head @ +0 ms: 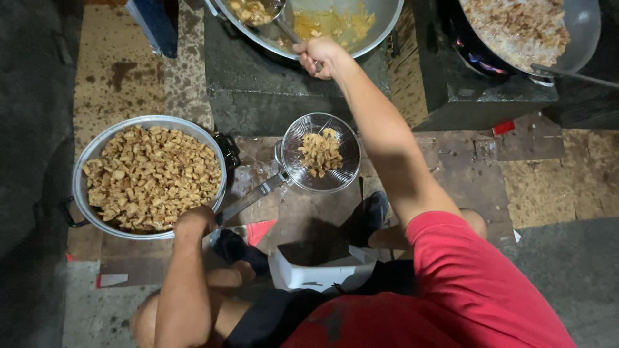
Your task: The person scoops fried food pieces from a wok using a ladle and pours them into a strainer held over a container to drain excess oil. The person repeats this process multiple times, transferring the food from the wok to the strainer.
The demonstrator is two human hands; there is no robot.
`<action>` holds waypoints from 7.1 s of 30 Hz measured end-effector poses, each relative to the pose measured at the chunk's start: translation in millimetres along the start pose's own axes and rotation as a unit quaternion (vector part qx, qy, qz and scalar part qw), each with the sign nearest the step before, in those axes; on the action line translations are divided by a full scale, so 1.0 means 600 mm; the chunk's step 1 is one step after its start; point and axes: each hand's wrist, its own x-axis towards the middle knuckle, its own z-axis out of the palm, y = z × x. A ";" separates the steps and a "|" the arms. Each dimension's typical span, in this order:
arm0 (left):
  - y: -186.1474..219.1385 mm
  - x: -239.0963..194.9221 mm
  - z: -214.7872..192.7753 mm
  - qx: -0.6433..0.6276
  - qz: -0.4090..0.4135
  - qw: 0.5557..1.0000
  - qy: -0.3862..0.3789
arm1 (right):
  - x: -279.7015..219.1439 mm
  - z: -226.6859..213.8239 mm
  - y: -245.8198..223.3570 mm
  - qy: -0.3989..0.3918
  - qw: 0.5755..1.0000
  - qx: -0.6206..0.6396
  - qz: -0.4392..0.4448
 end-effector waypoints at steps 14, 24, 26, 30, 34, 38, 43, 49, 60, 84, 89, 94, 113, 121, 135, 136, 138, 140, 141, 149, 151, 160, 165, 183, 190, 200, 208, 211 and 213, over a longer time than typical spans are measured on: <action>-0.020 0.098 0.035 0.050 0.069 0.996 0.023 | -0.307 -0.076 0.045 -0.076 0.992 0.094 -0.043; -0.005 0.054 0.047 0.055 0.069 0.995 -0.048 | -0.604 -0.103 0.244 -0.017 0.993 0.092 -0.072; -0.004 0.043 0.041 0.070 0.073 0.994 -0.052 | -0.617 -0.105 0.294 0.031 0.995 0.080 -0.056; -0.005 0.022 0.032 0.080 0.055 0.995 -0.038 | -0.613 -0.094 0.394 0.143 0.989 -0.033 0.008; 0.000 0.004 0.024 0.097 0.069 0.993 -0.007 | -0.565 -0.086 0.469 0.158 0.963 -0.205 -0.074; 0.002 -0.008 0.016 0.083 0.057 0.995 -0.026 | -0.507 -0.100 0.524 0.231 0.872 -0.394 -0.175; -0.001 -0.002 0.018 0.085 0.069 0.994 -0.025 | -0.495 -0.106 0.576 0.214 0.648 -0.700 -0.213; 0.000 0.001 0.022 0.107 0.084 0.991 -0.010 | -0.546 -0.090 0.604 0.307 0.723 -0.586 -0.197; 0.013 -0.024 0.019 0.096 0.060 0.994 -0.005 | -0.637 -0.199 0.538 -0.099 0.895 0.433 0.023; -0.019 0.139 0.050 0.015 0.078 0.994 -0.073 | -0.140 -0.119 0.053 0.207 0.907 -0.364 -0.047; -0.029 0.128 0.042 0.032 0.083 0.994 -0.057 | -0.124 -0.048 0.044 0.129 0.952 -0.275 -0.043; -0.039 0.108 0.049 0.041 0.077 0.995 -0.042 | -0.083 -0.055 0.026 0.026 0.998 0.049 0.010; 0.014 -0.005 0.014 0.089 0.052 0.995 -0.009 | -0.590 -0.096 0.236 -0.015 0.991 0.118 -0.063; -0.004 0.043 0.034 0.128 0.095 0.987 0.001 | -0.636 -0.070 0.410 0.122 0.992 -0.009 0.006; -0.010 0.028 0.030 0.109 0.065 0.992 -0.024 | -0.572 -0.051 0.578 0.275 0.755 -0.581 -0.131; -0.011 0.030 0.029 0.103 0.069 0.992 -0.026 | -0.571 -0.052 0.587 0.292 0.750 -0.578 -0.135; -0.012 0.030 0.034 0.110 0.078 0.991 -0.022 | -0.566 -0.062 0.610 0.310 0.746 -0.569 -0.153; -0.011 0.025 0.036 0.135 0.087 0.987 -0.010 | -0.555 -0.084 0.634 0.312 0.749 -0.555 -0.183; -0.010 0.021 0.036 0.129 0.083 0.988 -0.006 | -0.548 -0.097 0.647 0.279 0.823 -0.453 -0.196; 0.001 -0.010 0.032 0.099 0.066 0.993 -0.004 | -0.607 -0.195 0.622 -0.046 0.909 0.414 -0.021; -0.002 -0.007 0.038 0.089 0.072 0.993 -0.014 | -0.602 -0.202 0.553 0.020 0.922 0.387 -0.018; -0.023 0.066 0.057 0.058 0.110 0.992 -0.036 | -0.197 -0.227 0.101 0.172 0.953 -0.193 -0.156; -0.030 0.084 0.066 0.022 0.094 0.995 -0.039 | 0.033 -0.217 0.007 0.278 0.693 -0.635 -0.197; -0.042 0.090 0.072 0.010 0.087 0.996 -0.036 | -0.039 0.011 -0.011 0.039 0.986 -0.149 -0.058; -0.035 0.093 0.051 0.031 0.082 0.996 -0.022 | -0.011 0.034 -0.004 0.020 0.998 -0.042 -0.043; -0.025 0.130 0.060 0.049 0.081 0.995 -0.018 | -0.226 -0.015 0.070 -0.030 0.996 0.077 -0.038; -0.014 0.080 0.067 0.041 0.053 0.997 -0.032 | -0.538 -0.079 0.209 0.027 0.994 0.005 -0.102; -0.003 0.060 0.067 0.053 0.053 0.997 -0.037 | -0.591 -0.092 0.290 0.057 0.994 0.016 -0.095; -0.001 0.060 0.061 0.065 0.059 0.995 -0.037 | -0.619 -0.098 0.349 -0.077 0.982 0.142 -0.099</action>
